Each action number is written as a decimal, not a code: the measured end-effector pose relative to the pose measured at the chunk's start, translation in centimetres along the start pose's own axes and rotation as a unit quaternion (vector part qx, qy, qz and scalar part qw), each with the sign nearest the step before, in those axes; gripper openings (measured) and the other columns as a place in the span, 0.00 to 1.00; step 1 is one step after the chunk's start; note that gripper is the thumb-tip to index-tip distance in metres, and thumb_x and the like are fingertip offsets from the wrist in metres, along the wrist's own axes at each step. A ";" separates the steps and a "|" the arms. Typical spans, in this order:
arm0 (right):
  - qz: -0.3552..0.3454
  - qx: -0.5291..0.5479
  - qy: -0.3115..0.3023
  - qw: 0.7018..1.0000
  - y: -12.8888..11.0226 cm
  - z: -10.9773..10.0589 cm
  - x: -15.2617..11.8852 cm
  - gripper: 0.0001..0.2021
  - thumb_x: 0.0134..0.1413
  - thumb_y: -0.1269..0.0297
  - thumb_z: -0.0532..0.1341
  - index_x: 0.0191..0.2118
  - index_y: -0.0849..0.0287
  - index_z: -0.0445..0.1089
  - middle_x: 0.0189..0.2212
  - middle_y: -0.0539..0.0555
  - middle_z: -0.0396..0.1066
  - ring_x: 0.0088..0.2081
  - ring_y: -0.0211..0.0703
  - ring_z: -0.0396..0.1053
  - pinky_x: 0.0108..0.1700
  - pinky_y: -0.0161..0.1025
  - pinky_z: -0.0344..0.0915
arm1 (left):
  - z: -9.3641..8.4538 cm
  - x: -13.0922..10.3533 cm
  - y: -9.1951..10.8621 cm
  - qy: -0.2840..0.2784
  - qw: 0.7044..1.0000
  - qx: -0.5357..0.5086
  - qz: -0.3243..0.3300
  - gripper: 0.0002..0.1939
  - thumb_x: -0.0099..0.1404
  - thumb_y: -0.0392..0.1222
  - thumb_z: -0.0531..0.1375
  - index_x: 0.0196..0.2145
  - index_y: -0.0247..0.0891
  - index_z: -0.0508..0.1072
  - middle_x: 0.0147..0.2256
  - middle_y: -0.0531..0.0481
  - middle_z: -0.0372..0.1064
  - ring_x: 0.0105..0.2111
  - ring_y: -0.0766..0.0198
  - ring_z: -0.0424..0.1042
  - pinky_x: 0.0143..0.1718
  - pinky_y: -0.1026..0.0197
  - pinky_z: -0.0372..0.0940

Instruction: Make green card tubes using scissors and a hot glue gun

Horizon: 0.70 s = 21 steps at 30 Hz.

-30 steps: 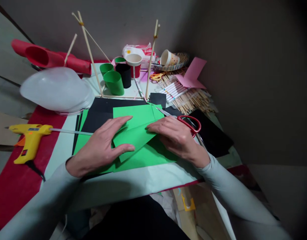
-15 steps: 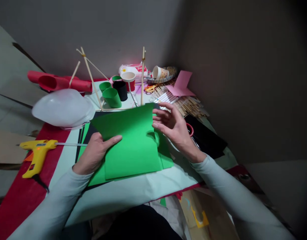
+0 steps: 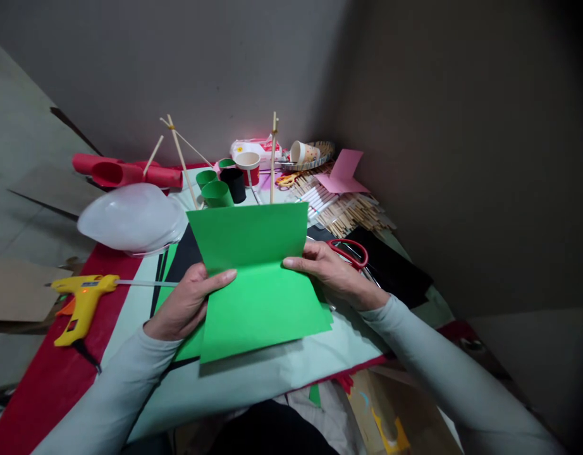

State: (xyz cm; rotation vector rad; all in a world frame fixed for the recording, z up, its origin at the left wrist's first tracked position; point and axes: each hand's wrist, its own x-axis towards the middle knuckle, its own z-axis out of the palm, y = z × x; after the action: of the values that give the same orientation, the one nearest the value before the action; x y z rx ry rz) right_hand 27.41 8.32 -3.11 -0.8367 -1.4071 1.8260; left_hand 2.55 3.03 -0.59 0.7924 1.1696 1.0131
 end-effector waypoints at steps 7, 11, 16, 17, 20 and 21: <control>-0.013 -0.005 -0.011 1.000 -0.5 -0.6 -0.3 0.10 0.60 0.58 0.67 0.42 0.56 0.83 0.36 0.53 0.78 0.33 0.40 0.71 0.34 0.38 0.68 | 0.2 -0.1 1.7 0.025 0.999 0.024 0.006 0.13 0.46 0.44 0.73 0.32 0.40 0.84 0.28 0.51 0.78 0.24 0.63 0.70 0.25 0.63 0.67; -0.023 -0.060 0.003 0.998 -0.3 -0.7 -0.6 0.11 0.62 0.59 0.64 0.44 0.54 0.83 0.37 0.55 0.78 0.33 0.42 0.69 0.33 0.39 0.67 | 0.3 0.0 1.9 0.037 0.999 0.028 0.012 0.15 0.46 0.45 0.72 0.34 0.39 0.85 0.32 0.51 0.78 0.27 0.64 0.69 0.25 0.65 0.65; -0.046 -0.122 0.032 0.991 -0.4 -0.6 -0.8 0.12 0.63 0.66 0.61 0.42 0.53 0.84 0.34 0.53 0.78 0.31 0.42 0.66 0.34 0.41 0.64 | 0.0 0.1 1.4 0.052 0.999 -0.006 0.008 0.18 0.54 0.46 0.67 0.42 0.38 0.83 0.35 0.50 0.79 0.29 0.62 0.72 0.27 0.64 0.67; -0.053 -0.131 0.037 0.989 -0.4 -0.6 -0.8 0.13 0.63 0.66 0.60 0.43 0.53 0.84 0.35 0.53 0.78 0.32 0.43 0.67 0.36 0.41 0.65 | 0.0 0.1 1.3 0.053 0.998 -0.023 0.004 0.20 0.57 0.50 0.66 0.44 0.38 0.82 0.35 0.49 0.79 0.31 0.60 0.73 0.29 0.63 0.69; -0.082 -0.161 0.041 0.983 -0.3 -0.7 -0.9 0.14 0.65 0.66 0.59 0.45 0.53 0.84 0.39 0.53 0.80 0.36 0.46 0.71 0.42 0.45 0.66 | -0.1 0.1 0.9 0.042 0.997 -0.059 0.001 0.25 0.61 0.58 0.66 0.48 0.37 0.79 0.34 0.48 0.79 0.34 0.58 0.76 0.34 0.60 0.73; -0.096 -0.174 0.035 0.979 -0.3 -0.7 -0.9 0.15 0.65 0.66 0.58 0.46 0.53 0.84 0.40 0.53 0.81 0.38 0.47 0.72 0.44 0.46 0.66 | -0.1 0.1 0.7 0.037 0.998 -0.059 0.002 0.25 0.59 0.57 0.69 0.48 0.38 0.78 0.33 0.50 0.79 0.33 0.60 0.76 0.34 0.61 0.73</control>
State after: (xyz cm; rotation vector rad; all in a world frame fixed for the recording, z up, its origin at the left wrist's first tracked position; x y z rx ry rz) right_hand 28.54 8.04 -2.88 -0.8928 -1.7257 1.4137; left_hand 2.31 3.38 0.03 0.6688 1.1599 1.1135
